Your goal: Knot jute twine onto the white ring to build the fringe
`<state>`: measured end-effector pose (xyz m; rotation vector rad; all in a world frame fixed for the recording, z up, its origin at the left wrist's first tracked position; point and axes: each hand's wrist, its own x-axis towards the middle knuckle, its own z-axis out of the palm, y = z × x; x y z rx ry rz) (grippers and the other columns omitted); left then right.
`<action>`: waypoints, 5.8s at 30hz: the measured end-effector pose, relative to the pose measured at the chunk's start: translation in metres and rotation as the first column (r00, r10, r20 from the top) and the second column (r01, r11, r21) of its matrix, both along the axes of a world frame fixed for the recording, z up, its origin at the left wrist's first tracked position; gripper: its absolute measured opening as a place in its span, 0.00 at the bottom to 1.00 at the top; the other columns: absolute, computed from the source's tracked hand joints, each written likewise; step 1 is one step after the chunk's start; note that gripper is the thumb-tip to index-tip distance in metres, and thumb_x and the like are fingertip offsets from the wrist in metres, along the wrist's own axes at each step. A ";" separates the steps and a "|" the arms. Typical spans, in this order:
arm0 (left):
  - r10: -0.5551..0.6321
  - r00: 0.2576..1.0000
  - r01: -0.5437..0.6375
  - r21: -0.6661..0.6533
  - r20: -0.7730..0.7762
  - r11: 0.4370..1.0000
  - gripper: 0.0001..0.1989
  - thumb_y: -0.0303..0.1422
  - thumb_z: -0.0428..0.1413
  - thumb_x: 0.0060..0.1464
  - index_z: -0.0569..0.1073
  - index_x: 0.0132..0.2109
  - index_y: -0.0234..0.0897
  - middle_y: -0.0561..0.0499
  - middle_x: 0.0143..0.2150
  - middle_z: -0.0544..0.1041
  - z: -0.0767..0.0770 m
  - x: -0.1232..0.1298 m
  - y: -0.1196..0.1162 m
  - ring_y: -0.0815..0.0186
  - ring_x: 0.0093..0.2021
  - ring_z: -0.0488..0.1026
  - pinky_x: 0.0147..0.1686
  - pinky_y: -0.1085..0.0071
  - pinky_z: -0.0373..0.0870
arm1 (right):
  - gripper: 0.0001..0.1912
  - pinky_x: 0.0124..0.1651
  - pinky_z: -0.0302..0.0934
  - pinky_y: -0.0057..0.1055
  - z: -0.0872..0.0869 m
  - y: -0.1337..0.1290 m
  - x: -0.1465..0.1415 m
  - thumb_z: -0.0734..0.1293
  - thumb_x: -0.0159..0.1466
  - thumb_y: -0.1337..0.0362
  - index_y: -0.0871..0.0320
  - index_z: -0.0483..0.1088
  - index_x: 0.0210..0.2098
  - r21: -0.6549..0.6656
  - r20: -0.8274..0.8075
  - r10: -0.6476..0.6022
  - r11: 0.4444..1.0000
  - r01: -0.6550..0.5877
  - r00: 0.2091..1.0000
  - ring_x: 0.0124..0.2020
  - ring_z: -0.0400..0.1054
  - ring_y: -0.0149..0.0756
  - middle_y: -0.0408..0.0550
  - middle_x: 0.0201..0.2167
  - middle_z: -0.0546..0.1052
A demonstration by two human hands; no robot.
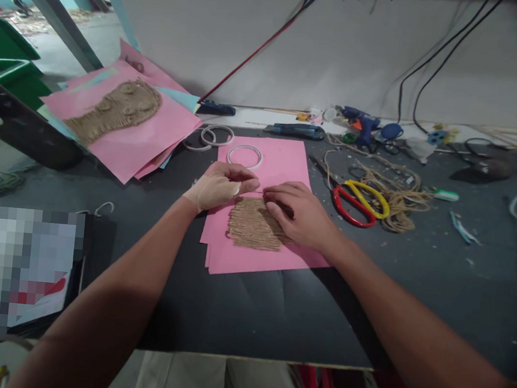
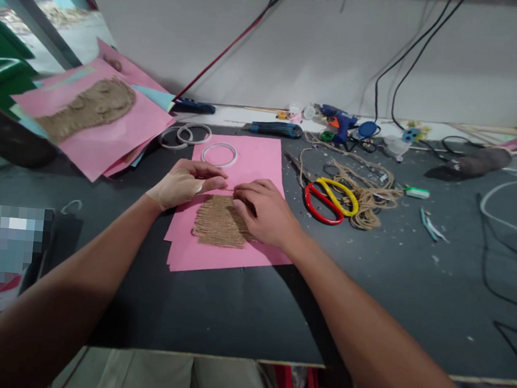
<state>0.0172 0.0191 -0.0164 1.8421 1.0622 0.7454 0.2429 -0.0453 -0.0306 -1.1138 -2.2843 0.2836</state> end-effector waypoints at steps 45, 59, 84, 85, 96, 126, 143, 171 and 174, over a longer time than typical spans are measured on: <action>-0.019 0.999 0.020 -0.047 0.039 0.999 0.17 0.44 0.62 0.54 0.82 0.41 0.34 0.45 0.40 0.83 -0.002 -0.003 0.001 0.61 0.41 0.78 0.44 0.66 0.72 | 0.14 0.60 0.62 0.48 0.000 -0.003 0.000 0.61 0.71 0.63 0.56 0.77 0.48 -0.025 -0.018 -0.016 1.000 0.015 1.000 0.54 0.69 0.46 0.52 0.50 0.79; -0.024 1.000 0.024 -0.018 0.003 1.000 0.19 0.46 0.62 0.53 0.82 0.41 0.34 0.44 0.39 0.83 0.002 -0.002 0.000 0.60 0.42 0.78 0.45 0.64 0.72 | 0.15 0.60 0.62 0.51 0.000 -0.002 -0.001 0.60 0.72 0.63 0.54 0.76 0.50 -0.026 0.031 -0.010 1.000 0.011 0.999 0.54 0.68 0.47 0.51 0.51 0.79; -0.031 0.999 0.031 -0.002 -0.007 1.000 0.20 0.47 0.63 0.53 0.81 0.42 0.32 0.43 0.40 0.83 0.004 -0.002 0.000 0.60 0.42 0.77 0.45 0.64 0.70 | 0.14 0.59 0.63 0.49 0.001 -0.005 -0.001 0.62 0.70 0.64 0.58 0.76 0.49 -0.026 -0.063 0.014 1.000 -0.015 0.998 0.53 0.70 0.47 0.54 0.50 0.79; -0.035 0.999 0.035 -0.003 -0.003 0.999 0.20 0.47 0.63 0.53 0.81 0.42 0.32 0.43 0.40 0.83 0.004 -0.002 0.000 0.60 0.42 0.77 0.45 0.64 0.70 | 0.14 0.59 0.64 0.49 0.002 -0.005 -0.001 0.62 0.70 0.64 0.58 0.76 0.50 -0.026 -0.064 0.017 0.999 -0.019 0.998 0.53 0.70 0.47 0.54 0.50 0.79; -0.030 0.999 0.030 0.007 -0.032 1.000 0.21 0.48 0.62 0.53 0.81 0.42 0.32 0.43 0.40 0.83 0.005 -0.001 0.000 0.60 0.43 0.78 0.46 0.64 0.71 | 0.16 0.59 0.65 0.50 0.005 -0.006 0.001 0.61 0.70 0.66 0.60 0.76 0.52 -0.004 -0.040 0.042 0.999 -0.042 0.998 0.54 0.70 0.47 0.56 0.50 0.79; -0.037 0.999 0.038 -0.046 0.014 0.998 0.21 0.49 0.62 0.55 0.81 0.43 0.33 0.44 0.39 0.83 -0.002 -0.003 0.003 0.61 0.42 0.78 0.45 0.65 0.72 | 0.15 0.58 0.65 0.49 0.004 -0.003 0.009 0.62 0.68 0.69 0.58 0.75 0.51 0.008 -0.080 0.167 0.986 -0.167 0.983 0.54 0.69 0.45 0.54 0.51 0.78; -0.044 0.999 0.045 -0.066 0.013 0.997 0.20 0.47 0.61 0.55 0.81 0.43 0.34 0.44 0.40 0.83 -0.001 -0.003 0.002 0.60 0.42 0.78 0.44 0.66 0.73 | 0.16 0.59 0.63 0.52 -0.001 -0.001 0.005 0.61 0.71 0.62 0.57 0.75 0.54 -0.007 0.020 0.078 0.997 -0.078 0.997 0.54 0.68 0.47 0.54 0.52 0.78; -0.029 1.000 0.029 -0.035 0.005 0.999 0.24 0.52 0.62 0.53 0.82 0.42 0.34 0.43 0.41 0.84 0.000 -0.004 0.002 0.58 0.44 0.78 0.47 0.64 0.73 | 0.14 0.59 0.64 0.50 0.007 -0.008 0.000 0.62 0.70 0.64 0.55 0.76 0.52 0.017 -0.084 0.094 0.996 -0.093 0.992 0.54 0.71 0.45 0.51 0.51 0.80; -0.025 0.999 0.028 -0.085 0.034 0.996 0.26 0.53 0.62 0.53 0.81 0.43 0.33 0.42 0.41 0.84 0.000 -0.005 0.001 0.58 0.44 0.79 0.45 0.65 0.74 | 0.14 0.59 0.64 0.49 0.011 -0.010 0.001 0.63 0.70 0.64 0.54 0.76 0.51 0.000 -0.148 0.102 0.995 -0.103 0.984 0.55 0.71 0.44 0.50 0.51 0.80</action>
